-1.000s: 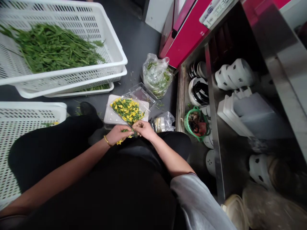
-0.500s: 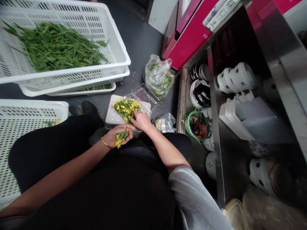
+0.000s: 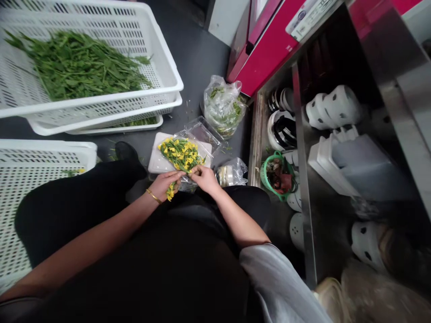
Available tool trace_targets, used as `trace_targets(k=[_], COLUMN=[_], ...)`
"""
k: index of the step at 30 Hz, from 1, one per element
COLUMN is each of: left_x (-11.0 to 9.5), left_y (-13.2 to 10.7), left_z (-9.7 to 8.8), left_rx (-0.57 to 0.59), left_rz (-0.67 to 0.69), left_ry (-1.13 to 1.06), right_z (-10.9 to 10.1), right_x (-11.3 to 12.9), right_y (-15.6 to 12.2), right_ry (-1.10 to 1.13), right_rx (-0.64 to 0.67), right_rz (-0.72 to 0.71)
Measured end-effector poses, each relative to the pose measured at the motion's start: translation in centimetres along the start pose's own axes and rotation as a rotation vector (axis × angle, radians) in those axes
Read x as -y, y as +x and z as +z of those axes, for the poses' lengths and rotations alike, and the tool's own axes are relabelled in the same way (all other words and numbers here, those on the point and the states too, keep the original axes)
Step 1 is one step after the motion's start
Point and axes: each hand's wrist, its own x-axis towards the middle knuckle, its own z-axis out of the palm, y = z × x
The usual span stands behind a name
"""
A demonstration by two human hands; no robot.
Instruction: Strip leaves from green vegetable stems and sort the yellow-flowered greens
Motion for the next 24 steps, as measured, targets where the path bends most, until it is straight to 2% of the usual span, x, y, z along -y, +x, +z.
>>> trace_targets(k=[3,6,8,11,13,16,18,21,24], left_x=[0.1,0.3,0.5,0.6,0.7,0.7,0.7,0.5,0.2], left_y=[-0.1,-0.6,-1.0,-1.4,-1.4,-1.2,-1.2,-1.2,-1.2], left_z=[-0.1,-0.3,-0.3,-0.3,-0.2,-0.3,-0.4,-0.3,-0.2], left_rx=[0.046,0.222,0.372,0.487,0.489,0.480,0.495,0.497,0.437], left_rz=[0.027,-0.080,-0.166,-0.178,-0.156,-0.123,-0.089,-0.061,-0.072], left_ry=[0.004,0.077,0.097,0.047,0.015,0.011,-0.017,-0.070,-0.048], right_z=[0.0,-1.6,-2.7,-2.3,-0.7,2.2,3.1,2.0,-0.9], right_x=[0.4,0.7,0.8,1.3,1.8,2.3,2.4,1.9,1.4], right_y=[-2.4,-2.9,-2.1,0.3,2.3,5.1,6.5,7.1,5.5], right_ry=[0.161,0.235,0.180,-0.136,-0.396,-0.675,-0.776,-0.806,-0.752], right_rx=[0.165,0.322,0.253,0.045,-0.005,0.065,0.118,0.111,0.041], right_rz=[-0.014,0.023,0.031,-0.063,-0.080,-0.016,0.021,0.053,0.074])
